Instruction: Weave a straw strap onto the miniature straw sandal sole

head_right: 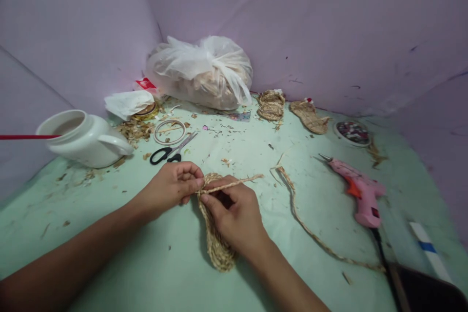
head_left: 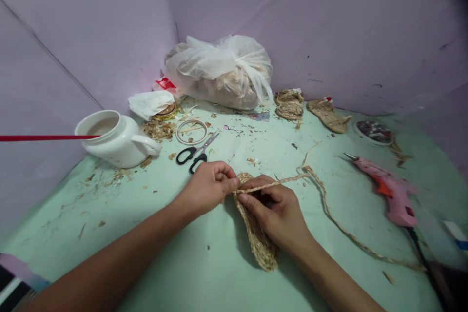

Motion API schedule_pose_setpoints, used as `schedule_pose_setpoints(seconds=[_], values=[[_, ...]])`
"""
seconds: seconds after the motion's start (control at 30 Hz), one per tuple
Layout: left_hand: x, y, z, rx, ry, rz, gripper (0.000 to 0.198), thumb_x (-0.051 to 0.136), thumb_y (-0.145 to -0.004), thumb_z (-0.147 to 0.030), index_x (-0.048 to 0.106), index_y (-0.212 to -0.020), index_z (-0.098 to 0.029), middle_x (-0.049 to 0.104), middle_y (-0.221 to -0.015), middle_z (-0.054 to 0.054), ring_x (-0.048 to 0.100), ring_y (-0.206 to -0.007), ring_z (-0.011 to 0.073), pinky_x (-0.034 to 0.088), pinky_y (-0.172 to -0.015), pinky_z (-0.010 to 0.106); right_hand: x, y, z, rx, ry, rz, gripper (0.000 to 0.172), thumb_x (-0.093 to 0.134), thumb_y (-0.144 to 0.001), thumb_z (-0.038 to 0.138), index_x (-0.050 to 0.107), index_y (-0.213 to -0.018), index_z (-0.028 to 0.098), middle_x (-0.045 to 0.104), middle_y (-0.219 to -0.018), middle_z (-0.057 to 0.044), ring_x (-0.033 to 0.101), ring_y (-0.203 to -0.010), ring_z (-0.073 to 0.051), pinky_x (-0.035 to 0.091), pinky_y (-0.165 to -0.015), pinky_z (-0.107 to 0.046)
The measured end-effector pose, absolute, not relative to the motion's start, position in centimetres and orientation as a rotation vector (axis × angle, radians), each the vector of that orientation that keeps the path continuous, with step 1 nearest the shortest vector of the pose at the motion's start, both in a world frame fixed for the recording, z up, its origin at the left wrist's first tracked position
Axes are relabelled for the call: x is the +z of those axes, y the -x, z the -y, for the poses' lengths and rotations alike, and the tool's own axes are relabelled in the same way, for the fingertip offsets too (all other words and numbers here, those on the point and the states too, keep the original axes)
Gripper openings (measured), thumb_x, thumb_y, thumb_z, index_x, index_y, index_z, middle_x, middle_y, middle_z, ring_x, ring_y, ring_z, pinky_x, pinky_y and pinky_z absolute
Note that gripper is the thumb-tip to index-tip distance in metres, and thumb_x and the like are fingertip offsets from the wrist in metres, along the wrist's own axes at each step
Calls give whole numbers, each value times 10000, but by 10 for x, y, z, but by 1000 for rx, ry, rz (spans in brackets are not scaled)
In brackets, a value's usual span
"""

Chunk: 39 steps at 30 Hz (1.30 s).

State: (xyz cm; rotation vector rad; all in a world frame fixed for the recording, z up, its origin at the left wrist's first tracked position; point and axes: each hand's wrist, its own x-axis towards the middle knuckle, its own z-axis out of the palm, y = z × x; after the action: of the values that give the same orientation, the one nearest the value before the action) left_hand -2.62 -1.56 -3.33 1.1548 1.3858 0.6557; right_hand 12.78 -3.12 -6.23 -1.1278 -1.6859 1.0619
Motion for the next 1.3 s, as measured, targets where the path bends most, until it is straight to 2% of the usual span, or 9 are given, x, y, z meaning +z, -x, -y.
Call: schedule_pose_setpoints(seconds=[0.2,0.37,0.6,0.73,0.87,0.93,1.03,1.2,1.3], values=[[-36,26,17,682,-1188,-1447,21,552,-625,-158,540,-638,-146,498,-484,-50,444,-408,63,328,-404,178,-60,-124,38,977,1223,1723,74,553,-789,213,623,-787,189,648,-769,-35,584,-699,-168,440,-661,-295],[-45,25,15,686,-1193,-1507,78,495,-612,-116,566,-623,-146,491,-458,-52,437,-394,70,321,-405,190,-63,-127,38,1198,1204,1466,75,503,-827,257,549,-801,204,596,-737,-11,539,-676,-151,426,-627,-266],[-44,31,14,853,-1344,-1627,169,529,-699,-265,621,-754,-135,531,-559,-25,411,-452,74,337,-455,205,-65,-128,30,1412,1184,1239,75,592,-773,271,588,-773,197,609,-716,0,533,-629,-129,414,-585,-246],[-33,32,18,816,-1350,-1401,289,511,-732,-358,633,-865,-132,472,-482,-46,375,-421,72,297,-423,201,-65,-128,30,1419,1133,1235,36,616,-750,234,626,-773,207,639,-769,-6,564,-696,-143,427,-647,-265],[-34,29,20,616,-1211,-1191,349,436,-778,-427,616,-717,-134,428,-373,-58,304,-331,50,237,-365,186,-66,-129,30,1373,1070,1333,54,616,-745,193,663,-768,204,646,-794,-29,586,-772,-174,436,-722,-307],[-35,28,20,596,-1167,-1195,299,483,-758,-395,583,-646,-137,420,-359,-64,290,-322,38,221,-356,175,-65,-129,29,1324,1057,1373,70,610,-744,174,672,-751,206,635,-774,-32,590,-769,-179,442,-735,-322],[-34,26,20,646,-1069,-1271,155,560,-695,-285,567,-648,-137,442,-371,-68,325,-329,36,241,-357,168,-61,-129,29,1285,1122,1372,71,629,-715,168,680,-736,212,646,-780,-36,592,-770,-187,451,-741,-339],[-29,23,19,768,-1027,-1417,71,542,-685,-196,573,-664,-136,472,-378,-60,374,-325,49,287,-360,178,-57,-130,29,1480,1254,1160,167,725,-605,203,687,-768,199,683,-716,-32,587,-620,-159,471,-593,-301],[-30,21,20,790,-1061,-1445,62,548,-682,-184,584,-659,-139,478,-386,-59,391,-338,52,304,-371,178,-62,-132,28,1528,1274,1039,172,714,-643,292,701,-766,171,648,-601,-24,496,-462,-101,395,-436,-235]])
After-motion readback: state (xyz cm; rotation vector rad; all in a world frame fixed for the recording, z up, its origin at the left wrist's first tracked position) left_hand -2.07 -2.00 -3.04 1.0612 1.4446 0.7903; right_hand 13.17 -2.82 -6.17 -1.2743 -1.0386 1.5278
